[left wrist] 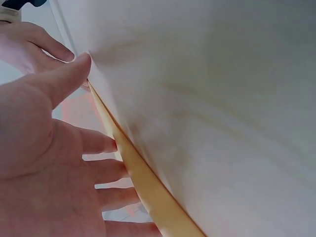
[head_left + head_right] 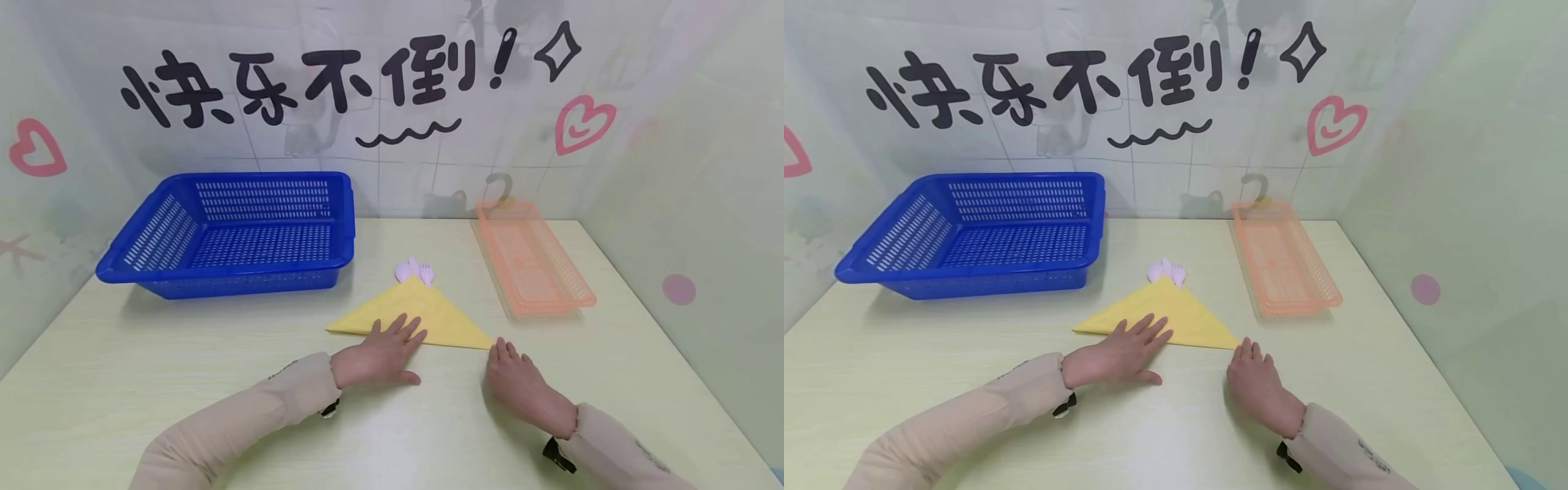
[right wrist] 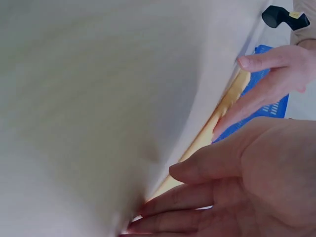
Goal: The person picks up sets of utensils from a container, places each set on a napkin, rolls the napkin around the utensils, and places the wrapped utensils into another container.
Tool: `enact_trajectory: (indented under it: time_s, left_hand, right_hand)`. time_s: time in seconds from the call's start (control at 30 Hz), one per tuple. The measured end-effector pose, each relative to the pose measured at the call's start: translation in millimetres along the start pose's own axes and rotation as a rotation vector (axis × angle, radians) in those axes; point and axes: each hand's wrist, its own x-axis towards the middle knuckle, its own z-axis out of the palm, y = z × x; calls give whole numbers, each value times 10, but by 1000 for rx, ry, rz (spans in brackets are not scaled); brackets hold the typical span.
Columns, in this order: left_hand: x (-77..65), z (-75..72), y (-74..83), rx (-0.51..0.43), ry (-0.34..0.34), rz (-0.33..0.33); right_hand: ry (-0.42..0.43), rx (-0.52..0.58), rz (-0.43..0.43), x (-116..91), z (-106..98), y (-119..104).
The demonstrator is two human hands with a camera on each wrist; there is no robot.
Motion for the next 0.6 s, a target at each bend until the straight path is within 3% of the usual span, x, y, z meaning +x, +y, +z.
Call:
enact_trajectory:
  time_s: [0.1,0.17,0.37,0.43,0.6]
  left_hand:
    - [-3,-4,6,-13,7,9]
    - [-15,-7,1,-22,12,4]
    - [-12,-14,9,-11,11,-16]
    - [-3,-17,17,3,2,-20]
    - [10,-8,35,24,-25,-36]
  right_hand:
    - [37,8,10,1,-44,-1]
    - [55,34,-34,43,-90,-43]
    - [119,-7,-419,279,-164,-193]
    - [121,-29,-494,357,-148,-235]
    - [96,-22,-515,477,-69,-292]
